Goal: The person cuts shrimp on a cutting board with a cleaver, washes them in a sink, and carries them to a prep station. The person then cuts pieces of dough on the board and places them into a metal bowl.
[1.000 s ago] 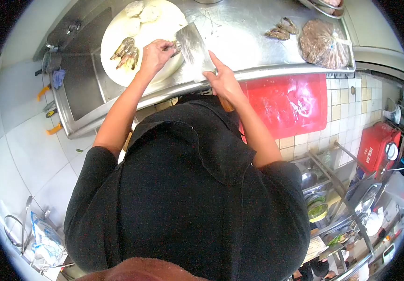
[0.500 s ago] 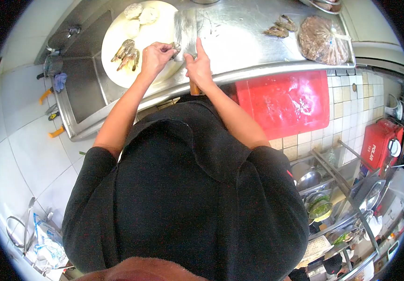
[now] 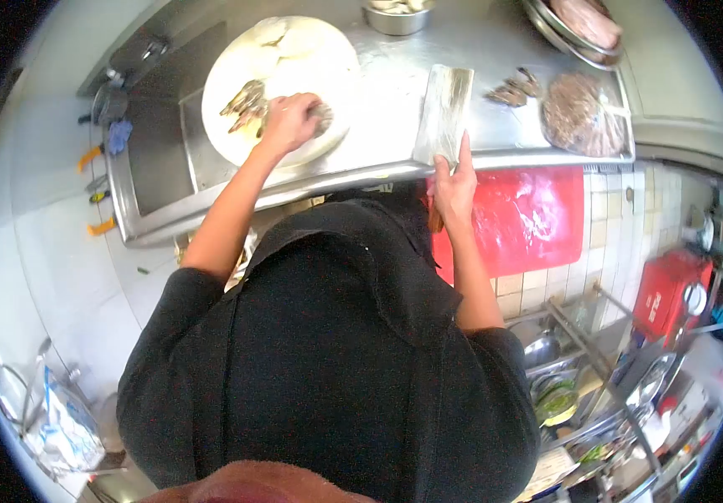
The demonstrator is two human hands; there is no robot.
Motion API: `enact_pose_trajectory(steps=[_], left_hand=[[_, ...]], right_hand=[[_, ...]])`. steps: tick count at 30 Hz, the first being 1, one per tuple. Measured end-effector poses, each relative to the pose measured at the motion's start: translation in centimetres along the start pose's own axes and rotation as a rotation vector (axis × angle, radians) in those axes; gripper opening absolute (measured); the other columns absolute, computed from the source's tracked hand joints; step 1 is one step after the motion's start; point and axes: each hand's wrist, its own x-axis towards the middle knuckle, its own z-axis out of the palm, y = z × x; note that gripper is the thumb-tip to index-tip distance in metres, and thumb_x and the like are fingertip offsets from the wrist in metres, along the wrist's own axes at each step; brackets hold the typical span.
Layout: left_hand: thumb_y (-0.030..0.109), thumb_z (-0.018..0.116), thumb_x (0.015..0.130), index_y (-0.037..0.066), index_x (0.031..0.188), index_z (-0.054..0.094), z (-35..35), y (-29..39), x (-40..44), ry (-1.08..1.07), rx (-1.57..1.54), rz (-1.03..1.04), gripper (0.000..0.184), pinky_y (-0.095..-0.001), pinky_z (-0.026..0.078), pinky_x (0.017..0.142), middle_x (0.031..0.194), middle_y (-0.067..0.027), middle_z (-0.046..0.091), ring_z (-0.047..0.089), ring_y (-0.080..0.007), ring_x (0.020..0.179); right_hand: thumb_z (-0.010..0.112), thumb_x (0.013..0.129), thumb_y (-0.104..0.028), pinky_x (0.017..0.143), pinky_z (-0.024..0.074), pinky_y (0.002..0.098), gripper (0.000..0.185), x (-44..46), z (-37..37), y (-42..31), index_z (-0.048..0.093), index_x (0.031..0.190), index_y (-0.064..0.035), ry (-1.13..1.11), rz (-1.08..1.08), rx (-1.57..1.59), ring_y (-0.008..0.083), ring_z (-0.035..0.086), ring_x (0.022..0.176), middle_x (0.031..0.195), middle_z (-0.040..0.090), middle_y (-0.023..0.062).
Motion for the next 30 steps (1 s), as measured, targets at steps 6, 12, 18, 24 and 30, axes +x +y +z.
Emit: enact_pose_trajectory(steps=[6,12,18,24,30], left_hand=[[0.009,0.066,0.078,0.014,0.12,0.071,-0.9,-6.2,-0.4,0.163,0.306,0.016,0.043,-0.0511,0.035,0.104,0.117,-0.0126,0.067,0.058,-0.0304,0.118],[0.012,0.072,0.08,0.006,0.115,0.073,1.5,9.5,9.0,0.095,-0.133,0.259,0.035,-0.0449,0.046,0.1,0.113,-0.0153,0.07,0.063,-0.0351,0.11],[0.022,0.068,0.086,0.004,0.111,0.072,14.4,25.7,18.8,-0.213,-0.21,0.458,0.031,-0.0464,0.051,0.094,0.108,-0.0162,0.073,0.066,-0.0349,0.106],[0.015,0.064,0.083,0.003,0.109,0.065,24.9,29.7,24.0,-0.15,0.22,0.478,0.029,-0.0496,0.052,0.09,0.098,-0.0205,0.073,0.068,-0.0356,0.101],[0.019,0.068,0.081,0.003,0.127,0.062,18.8,29.9,23.0,-0.204,-0.082,0.172,0.049,-0.046,0.056,0.083,0.096,-0.0209,0.074,0.072,-0.0362,0.09]], right_hand=[[0.058,0.098,-0.003,0.043,0.0471,0.028,0.071,-2.6,-5.4,3.8,0.026,0.161,-0.0102,0.195,0.084,0.168,0.0104,0.052,0.053,0.077,0.06,0.0056],[0.058,0.098,-0.003,0.043,0.0473,0.0266,0.074,-3.5,-8.8,5.6,0.023,0.162,-0.0104,0.377,0.135,0.205,0.0101,0.053,0.052,0.077,0.06,0.0048],[0.057,0.097,-0.003,0.047,0.0487,0.0275,0.074,-4.9,-11.7,7.7,0.023,0.162,-0.0072,0.442,0.2,0.243,0.0105,0.055,0.058,0.093,0.065,0.0097],[0.058,0.096,0.001,0.047,0.0466,0.0279,0.074,-7.3,-13.0,11.3,0.024,0.161,-0.007,0.537,0.22,0.211,0.0103,0.054,0.057,0.093,0.065,0.0083],[0.056,0.098,0.002,0.045,0.0466,0.0282,0.075,-7.8,-14.2,11.2,0.019,0.163,-0.008,0.494,0.28,0.257,0.0099,0.052,0.053,0.085,0.063,0.0067]])
